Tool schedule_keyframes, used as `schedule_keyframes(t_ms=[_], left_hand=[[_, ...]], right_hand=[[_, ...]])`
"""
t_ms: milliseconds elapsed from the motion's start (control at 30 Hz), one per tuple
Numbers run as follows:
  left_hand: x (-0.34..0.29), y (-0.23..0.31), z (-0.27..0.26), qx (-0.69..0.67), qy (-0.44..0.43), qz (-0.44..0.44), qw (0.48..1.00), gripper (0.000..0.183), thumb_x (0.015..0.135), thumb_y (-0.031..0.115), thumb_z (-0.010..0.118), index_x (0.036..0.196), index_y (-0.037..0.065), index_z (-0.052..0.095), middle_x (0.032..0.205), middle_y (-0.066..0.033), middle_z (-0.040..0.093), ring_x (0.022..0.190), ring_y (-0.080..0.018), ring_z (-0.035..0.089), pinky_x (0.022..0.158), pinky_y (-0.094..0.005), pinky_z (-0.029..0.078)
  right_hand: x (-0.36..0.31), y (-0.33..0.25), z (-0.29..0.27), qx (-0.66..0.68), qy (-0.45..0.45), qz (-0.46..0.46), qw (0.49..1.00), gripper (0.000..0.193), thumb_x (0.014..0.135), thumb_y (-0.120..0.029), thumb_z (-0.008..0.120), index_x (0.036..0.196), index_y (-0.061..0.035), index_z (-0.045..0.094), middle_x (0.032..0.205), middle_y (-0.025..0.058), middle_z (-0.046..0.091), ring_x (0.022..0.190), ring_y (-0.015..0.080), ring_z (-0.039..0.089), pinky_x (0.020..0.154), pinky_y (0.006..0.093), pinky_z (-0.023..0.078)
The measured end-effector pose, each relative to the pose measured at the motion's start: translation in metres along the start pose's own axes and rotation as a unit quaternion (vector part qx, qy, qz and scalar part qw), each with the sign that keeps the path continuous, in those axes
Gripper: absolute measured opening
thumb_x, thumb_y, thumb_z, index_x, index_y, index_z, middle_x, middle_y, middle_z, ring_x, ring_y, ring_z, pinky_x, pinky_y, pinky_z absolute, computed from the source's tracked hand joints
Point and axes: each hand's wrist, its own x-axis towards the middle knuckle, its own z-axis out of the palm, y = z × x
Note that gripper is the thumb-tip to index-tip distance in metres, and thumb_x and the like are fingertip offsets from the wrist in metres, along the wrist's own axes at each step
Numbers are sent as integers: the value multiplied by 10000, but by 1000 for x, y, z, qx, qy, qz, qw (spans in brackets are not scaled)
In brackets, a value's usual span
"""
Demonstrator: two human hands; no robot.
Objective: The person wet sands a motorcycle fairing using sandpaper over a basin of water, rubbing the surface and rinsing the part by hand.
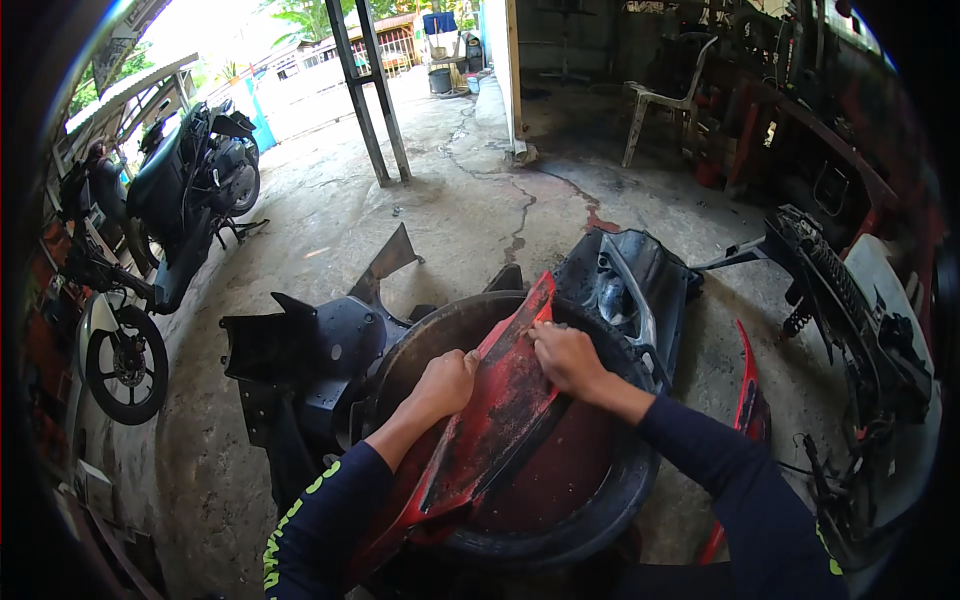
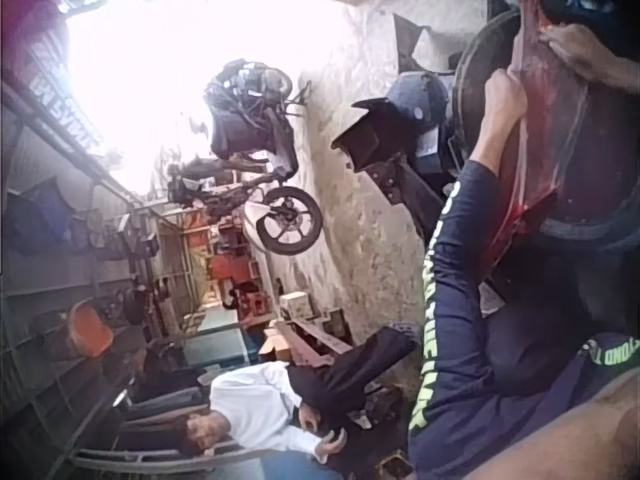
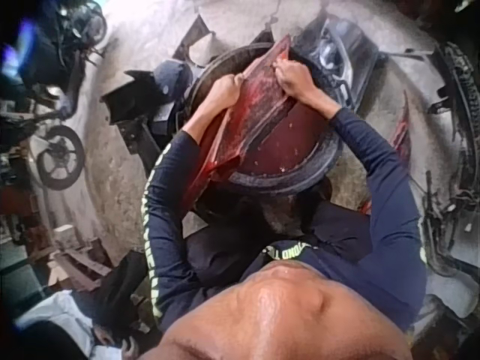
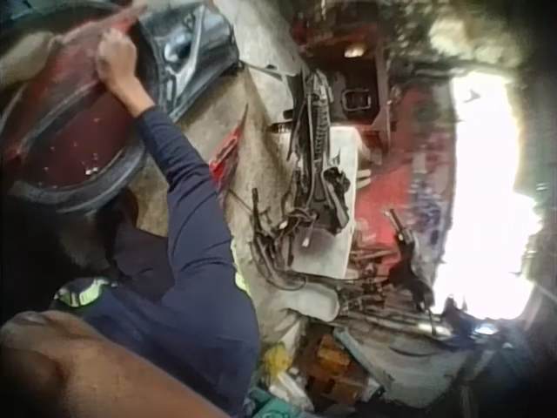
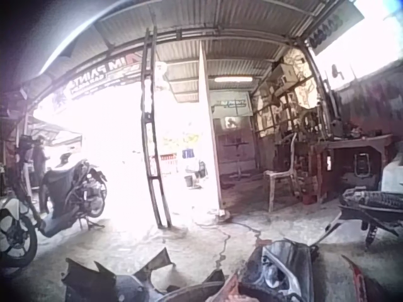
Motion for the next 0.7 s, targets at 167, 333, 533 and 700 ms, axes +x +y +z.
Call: schedule_keyframes(t_ms=[167, 333, 533, 700], left_hand=[[-1, -14, 5, -9, 24, 1, 1000, 552, 1074, 399, 392, 976, -77, 656, 1018, -362, 655, 1055, -525, 609, 924, -554, 466], [0, 2, -3, -7, -8, -10, 1000, 554, 1074, 395, 392, 982, -79, 663, 1025, -360, 659, 1056, -521, 614, 932, -554, 464], [-4, -5, -3, -23, -10, -17, 1000, 567, 1079, 388, 379, 974, -99, 650, 1038, -374, 651, 1057, -532, 608, 948, -560, 462], [-3, -11, 1, -6, 5, -14, 1000, 561, 1076, 407, 387, 1000, -79, 655, 1033, -348, 660, 1064, -512, 614, 930, -539, 466]], right_hand=[[-36, -59, 19, 7, 70, -206, 976, 148, 847, -149, 587, 927, -34, 636, 927, 153, 641, 887, 357, 640, 786, 518, 513], [-12, -7, -4, -92, -76, -22, 993, 197, 914, -168, 515, 1007, -40, 631, 945, 163, 671, 881, 382, 659, 772, 514, 528], [-15, -7, -5, 26, -52, -59, 997, 227, 899, -152, 559, 1063, -26, 654, 1016, 193, 674, 943, 385, 658, 816, 505, 537], [-25, -62, 31, -5, 139, -254, 957, 191, 899, -159, 545, 994, -44, 664, 946, 172, 688, 833, 392, 673, 740, 521, 552]])
